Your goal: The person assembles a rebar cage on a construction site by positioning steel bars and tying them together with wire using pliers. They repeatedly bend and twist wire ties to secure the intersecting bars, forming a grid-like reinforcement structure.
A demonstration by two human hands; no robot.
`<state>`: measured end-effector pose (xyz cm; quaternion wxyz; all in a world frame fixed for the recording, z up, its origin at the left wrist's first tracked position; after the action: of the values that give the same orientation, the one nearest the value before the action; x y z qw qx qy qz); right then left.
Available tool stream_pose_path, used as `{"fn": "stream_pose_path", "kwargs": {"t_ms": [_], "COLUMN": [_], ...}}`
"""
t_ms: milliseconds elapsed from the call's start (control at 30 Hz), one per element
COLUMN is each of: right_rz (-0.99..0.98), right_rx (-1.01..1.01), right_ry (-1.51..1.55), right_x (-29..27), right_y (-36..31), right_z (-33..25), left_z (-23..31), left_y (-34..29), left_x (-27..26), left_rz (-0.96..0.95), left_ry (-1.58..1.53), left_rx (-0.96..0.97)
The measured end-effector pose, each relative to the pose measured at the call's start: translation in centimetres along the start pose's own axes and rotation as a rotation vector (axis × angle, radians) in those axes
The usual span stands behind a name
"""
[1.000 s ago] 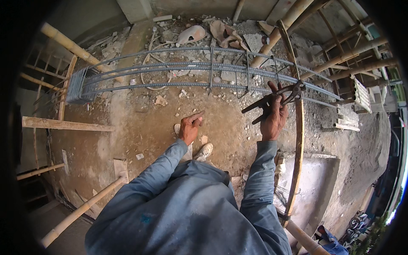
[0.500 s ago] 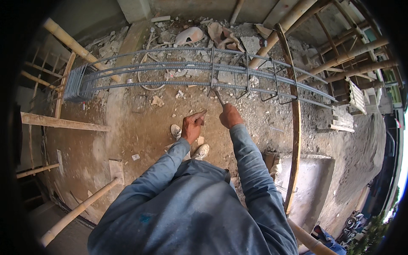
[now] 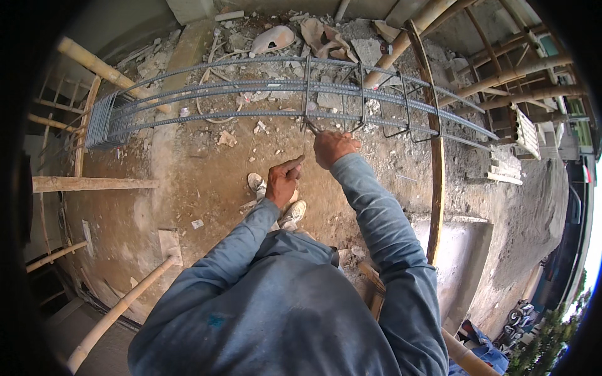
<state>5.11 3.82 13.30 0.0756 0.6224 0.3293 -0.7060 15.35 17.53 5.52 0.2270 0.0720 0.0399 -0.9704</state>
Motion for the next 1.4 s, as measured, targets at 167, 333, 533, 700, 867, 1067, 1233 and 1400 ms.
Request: {"fn": "stream_pose_path", "kwargs": {"t_ms": [167, 333, 533, 700, 867, 1067, 1233, 1400], "right_rz": [0.206, 0.339, 0.256, 0.272, 0.410, 0.694, 0.821, 0.778], "right_rx": [-0.101, -0.041, 0.321, 0.407, 0.428, 0.414, 0.376, 0.360], "right_ry": [0.384, 0.668, 0.990, 0.969, 1.036, 0.958, 0.875, 1.103], "right_x": [2.0, 5.2, 5.7, 5.8, 8.2, 13.5, 16.3, 14.3], "right_y": [-0.8, -2.1, -2.3, -2.4, -1.2, 1.9, 4.4, 3.1], "right_z": [1.0, 0.2, -1.6, -2.9, -3.5, -4.5, -5.6, -5.1], "left_z": [0.0, -1.4, -10.1, -12.2, -14.3, -16.6, -19.9, -17.9], "left_y": [0.2, 0.7, 9.1, 20.7, 22.4, 22.7, 23.7, 22.5], "left_x": [0.3, -1.2, -0.9, 6.4, 9.3, 9.5, 10.4, 9.4], "left_rz": [-0.052, -0.192, -0.146, 0.026, 0.221, 0.166, 0.125, 0.098], "left_ry": [-0.016, -0.058, -0.450, -0.509, -0.578, -0.212, -0.317, -0.404], "left_rx": [-0.048, -0.143, -0.703, -0.453, -0.554, -0.424, -0.430, -0.422]}}
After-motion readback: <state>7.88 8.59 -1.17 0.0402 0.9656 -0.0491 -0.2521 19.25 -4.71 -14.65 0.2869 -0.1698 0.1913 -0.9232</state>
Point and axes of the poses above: each hand's wrist, its own y-axis towards the middle knuckle, its own x-axis out of the palm, z = x × y, the point moved 7 cm from there along y, towards the middle knuckle, and after that the axes turned 10 degrees about z, right-handed, at the moved point
